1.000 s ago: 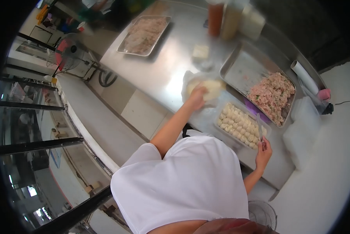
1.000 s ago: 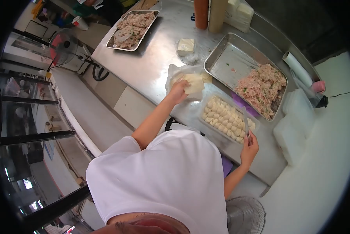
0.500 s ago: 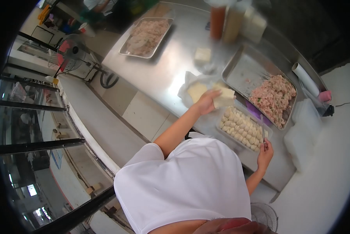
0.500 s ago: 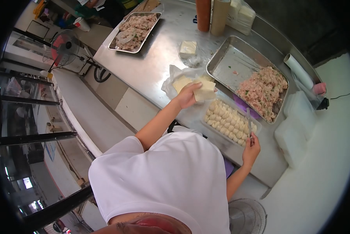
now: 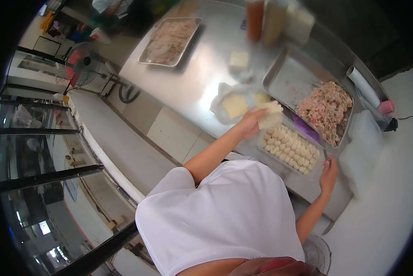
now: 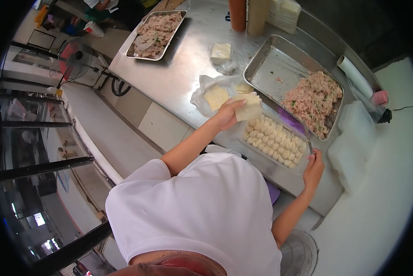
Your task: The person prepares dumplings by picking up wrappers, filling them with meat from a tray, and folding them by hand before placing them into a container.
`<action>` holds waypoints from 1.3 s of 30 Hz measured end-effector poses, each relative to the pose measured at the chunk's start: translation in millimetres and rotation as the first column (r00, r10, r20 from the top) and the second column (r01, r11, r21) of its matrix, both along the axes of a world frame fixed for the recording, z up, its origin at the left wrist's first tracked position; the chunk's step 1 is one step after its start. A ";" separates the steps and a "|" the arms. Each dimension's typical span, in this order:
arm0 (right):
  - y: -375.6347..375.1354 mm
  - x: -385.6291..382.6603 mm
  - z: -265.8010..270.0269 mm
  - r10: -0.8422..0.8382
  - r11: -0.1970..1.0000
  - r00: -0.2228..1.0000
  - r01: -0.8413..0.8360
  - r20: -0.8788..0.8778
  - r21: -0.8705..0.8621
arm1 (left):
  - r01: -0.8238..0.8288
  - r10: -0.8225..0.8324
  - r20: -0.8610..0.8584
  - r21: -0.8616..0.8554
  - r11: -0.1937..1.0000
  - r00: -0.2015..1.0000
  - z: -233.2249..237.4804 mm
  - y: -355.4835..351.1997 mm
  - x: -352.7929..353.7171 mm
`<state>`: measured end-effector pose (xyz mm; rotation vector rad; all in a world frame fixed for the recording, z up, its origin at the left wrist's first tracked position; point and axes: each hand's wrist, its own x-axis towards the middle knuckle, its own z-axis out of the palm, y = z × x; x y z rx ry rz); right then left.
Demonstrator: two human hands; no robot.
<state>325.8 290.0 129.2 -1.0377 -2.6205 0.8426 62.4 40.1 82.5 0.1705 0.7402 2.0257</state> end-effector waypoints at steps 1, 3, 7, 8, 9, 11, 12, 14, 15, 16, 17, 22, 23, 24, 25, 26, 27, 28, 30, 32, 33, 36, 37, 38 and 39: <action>3.6 -1.9 2.8 0.004 1.000 1.000 -0.004 -0.001 0.014 | -0.016 0.016 0.050 -0.006 1.000 0.999 -2.2 0.2 -0.2; 8.3 -5.8 12.5 -0.007 1.000 1.000 0.007 0.006 0.021 | -0.024 0.024 0.067 -0.002 1.000 0.997 -0.8 -0.3 -0.4; 21.0 -11.9 26.0 0.035 0.988 0.999 -0.038 0.017 0.150 | -0.068 0.073 0.113 -0.043 0.997 0.991 -8.0 1.2 -0.3; 27.8 -13.4 24.4 0.057 0.981 0.998 -0.057 0.006 0.188 | -0.116 0.134 0.158 -0.118 0.986 0.978 -13.8 1.9 -0.8; 36.8 -11.4 24.1 0.055 0.972 0.998 -0.055 0.005 0.230 | -0.133 0.172 0.206 -0.192 0.972 0.963 -20.4 4.8 0.7; 40.9 -16.7 39.7 -0.011 0.972 0.997 -0.007 0.076 0.235 | -0.149 0.176 0.125 -0.201 0.968 0.976 -24.9 4.5 -2.9; 48.8 -14.2 38.6 -0.022 0.965 0.995 -0.003 0.094 0.262 | -0.138 0.159 0.108 -0.182 0.974 0.981 -28.4 4.8 -4.7; 56.3 -17.7 52.9 -0.009 0.937 0.974 -0.071 0.227 0.342 | -0.120 0.138 0.113 -0.152 0.981 0.984 -35.0 2.9 -7.3; 58.9 -19.8 57.9 -0.010 0.928 0.951 -0.106 0.308 0.357 | -0.120 0.139 0.131 -0.140 0.983 0.982 -37.5 2.3 -7.5; 59.6 -22.7 60.4 -0.012 0.908 0.946 -0.126 0.324 0.400 | -0.088 0.109 0.142 -0.144 0.986 0.984 -36.2 2.8 -5.2; 61.7 -26.2 60.1 -0.004 0.883 0.942 -0.155 0.337 0.443 | -0.097 0.116 0.111 -0.164 0.982 0.987 -31.5 3.0 -3.9; 79.4 -40.3 38.1 0.106 0.800 0.938 -0.277 0.330 0.533 | -0.104 0.125 0.101 -0.188 0.977 0.987 -18.5 5.0 -0.8; 83.9 -42.4 32.3 0.173 0.763 0.940 -0.317 0.294 0.564 | -0.102 0.122 0.100 -0.188 0.977 0.987 -18.8 6.8 -2.7; 82.0 -47.5 32.9 0.172 0.768 0.940 -0.316 0.296 0.557 | -0.106 0.128 0.104 -0.197 0.975 0.986 -20.2 5.7 -2.9; 80.3 -54.9 32.7 0.190 0.736 0.915 -0.373 0.357 0.564 | -0.111 0.135 0.107 -0.206 0.972 0.985 -21.4 4.1 -2.7; 81.0 -65.1 35.3 0.205 0.696 0.888 -0.428 0.412 0.576 | -0.113 0.137 0.104 -0.204 0.972 0.985 -22.2 5.7 -5.2; 81.1 -71.0 36.2 0.208 0.696 0.888 -0.429 0.410 0.577 | -0.117 0.139 0.102 -0.200 0.973 0.985 -23.8 6.3 -6.0; 79.0 -75.0 35.7 0.222 0.695 0.852 -0.479 0.474 0.535 | -0.122 0.145 0.102 -0.202 0.972 0.984 -25.5 3.7 -4.7; 76.8 -87.0 36.5 0.243 0.690 0.810 -0.532 0.534 0.492 | -0.127 0.150 0.099 -0.212 0.969 0.984 -28.8 3.8 -5.2; 67.2 -94.1 31.2 0.258 0.646 0.735 -0.614 0.627 0.453 | -0.129 0.159 0.107 -0.243 0.961 0.981 -33.4 -5.5 -1.6; 69.6 -96.0 30.2 0.267 0.642 0.731 -0.621 0.628 0.450 | -0.137 0.168 0.128 -0.219 0.966 0.978 -33.2 -4.8 -2.5; 74.8 -105.6 37.8 0.213 0.683 0.758 -0.567 0.617 0.461 | -0.174 0.205 0.140 -0.207 0.963 0.969 -35.2 -6.4 -5.3; 70.5 -107.4 51.9 0.153 0.686 0.787 -0.520 0.597 0.509 | -0.187 0.220 0.133 -0.222 0.957 0.966 -36.4 -8.6 -5.5; 64.9 -107.9 58.5 0.092 0.692 0.811 -0.469 0.578 0.549 | -0.192 0.228 0.136 -0.237 0.952 0.964 -38.4 -12.0 -4.7; 61.9 -110.5 55.6 0.101 0.701 0.806 -0.474 0.583 0.533 | -0.209 0.241 0.107 -0.252 0.945 0.965 -41.7 -13.0 -4.4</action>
